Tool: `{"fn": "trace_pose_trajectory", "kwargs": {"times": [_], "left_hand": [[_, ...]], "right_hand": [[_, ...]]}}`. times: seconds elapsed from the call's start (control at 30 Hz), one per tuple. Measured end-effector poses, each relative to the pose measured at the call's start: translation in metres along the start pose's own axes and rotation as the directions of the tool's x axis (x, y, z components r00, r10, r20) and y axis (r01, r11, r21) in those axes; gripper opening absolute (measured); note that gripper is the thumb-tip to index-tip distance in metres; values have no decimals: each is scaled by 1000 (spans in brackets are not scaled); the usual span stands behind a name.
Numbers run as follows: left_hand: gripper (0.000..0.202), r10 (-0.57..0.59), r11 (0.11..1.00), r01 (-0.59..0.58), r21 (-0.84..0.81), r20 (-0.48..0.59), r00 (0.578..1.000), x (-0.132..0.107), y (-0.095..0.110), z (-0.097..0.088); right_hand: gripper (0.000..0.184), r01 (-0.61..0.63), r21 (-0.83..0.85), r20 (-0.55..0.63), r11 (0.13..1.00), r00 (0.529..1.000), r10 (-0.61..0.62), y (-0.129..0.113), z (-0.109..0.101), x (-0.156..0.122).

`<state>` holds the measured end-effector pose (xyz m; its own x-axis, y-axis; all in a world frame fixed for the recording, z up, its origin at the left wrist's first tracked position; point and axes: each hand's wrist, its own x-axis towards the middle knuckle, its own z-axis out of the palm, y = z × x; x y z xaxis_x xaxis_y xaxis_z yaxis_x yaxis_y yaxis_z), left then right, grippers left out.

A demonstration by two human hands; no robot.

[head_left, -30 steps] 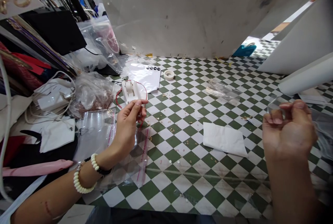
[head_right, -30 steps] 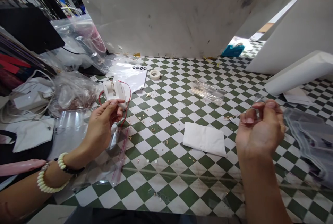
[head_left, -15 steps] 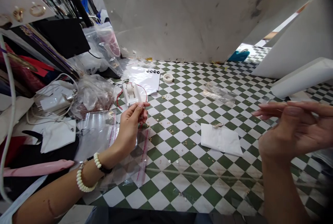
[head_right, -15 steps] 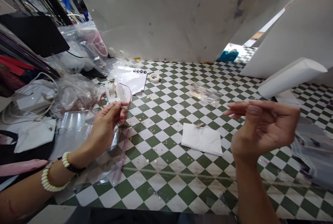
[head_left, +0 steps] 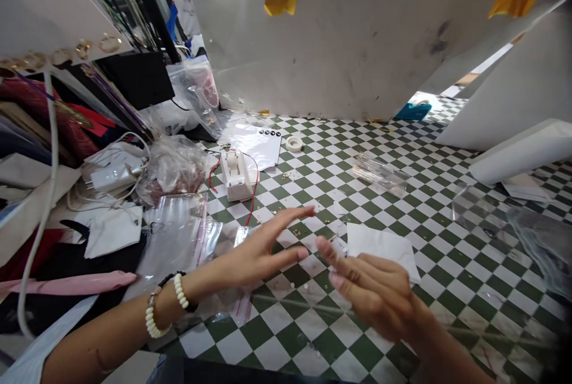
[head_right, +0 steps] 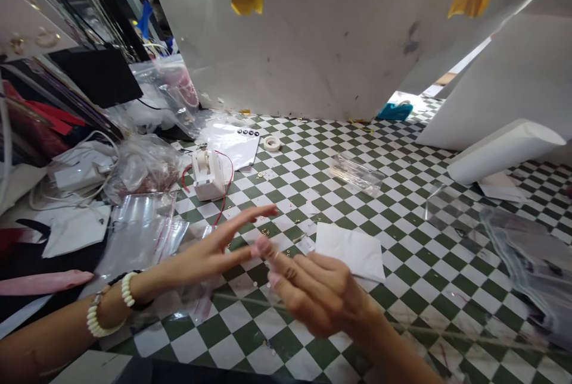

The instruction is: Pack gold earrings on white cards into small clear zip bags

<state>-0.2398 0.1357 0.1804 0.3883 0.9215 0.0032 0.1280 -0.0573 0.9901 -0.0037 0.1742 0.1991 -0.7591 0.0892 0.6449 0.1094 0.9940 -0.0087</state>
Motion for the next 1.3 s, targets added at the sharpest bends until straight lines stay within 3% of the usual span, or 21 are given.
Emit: {"fn": "trace_pose_trajectory", "kwargs": {"times": [0.03, 0.1, 0.2, 0.3, 0.43, 0.57, 0.63, 0.73, 0.83, 1.0, 1.17, 1.3], "left_hand": [[70, 9, 999, -5, -35, 113, 994, -1, 1, 3], [64, 5, 996, 14, -87, 208, 978, -2, 0, 8], [28, -16, 997, 27, -78, 140, 990, 0, -6, 11], [34, -43, 991, 50, -122, 62, 997, 4, -9, 10], [30, -9, 999, 6, -41, -78, 997, 7, -9, 6], [24, 82, 987, -86, 138, 31, 996, 6, -11, 6], [25, 91, 972, -103, 210, 68, 994, 4, -11, 7], [31, 81, 959, -84, 271, 21, 997, 2, -9, 7], [38, 50, 955, -40, 294, -26, 998, 4, -8, 6], [34, 48, 957, -42, 287, -14, 999, 6, -14, 5], [32, 25, 983, -3, 183, -117, 993, 9, -13, 2], [31, -5, 991, 33, 126, -214, 977, 10, -11, -1]], "right_hand": [[19, 17, 9, 28, 1000, 999, -17, -5, 3, 3], [20, 2, 16, 62, 1000, 998, -3, -7, 10, 5], [19, -104, 7, 119, 995, 988, 102, 2, 19, -3], [20, -202, 25, 124, 979, 973, 197, 11, 26, -11], [20, -244, 329, 119, 912, 969, 217, 3, 28, -13], [13, -253, 578, 101, 776, 966, 240, -13, 22, -10], [16, -266, 518, 90, 813, 962, 257, -12, 20, -9], [24, -333, 263, 40, 906, 942, 334, -3, 21, -10], [24, -401, 115, -11, 909, 914, 405, 6, 24, -12], [18, -412, 14, -128, 911, 903, 410, 10, 19, -15], [19, -471, -72, -299, 879, 851, 432, 14, 8, -12], [26, -397, -148, -350, 906, 877, 328, 17, 8, -16]]}}
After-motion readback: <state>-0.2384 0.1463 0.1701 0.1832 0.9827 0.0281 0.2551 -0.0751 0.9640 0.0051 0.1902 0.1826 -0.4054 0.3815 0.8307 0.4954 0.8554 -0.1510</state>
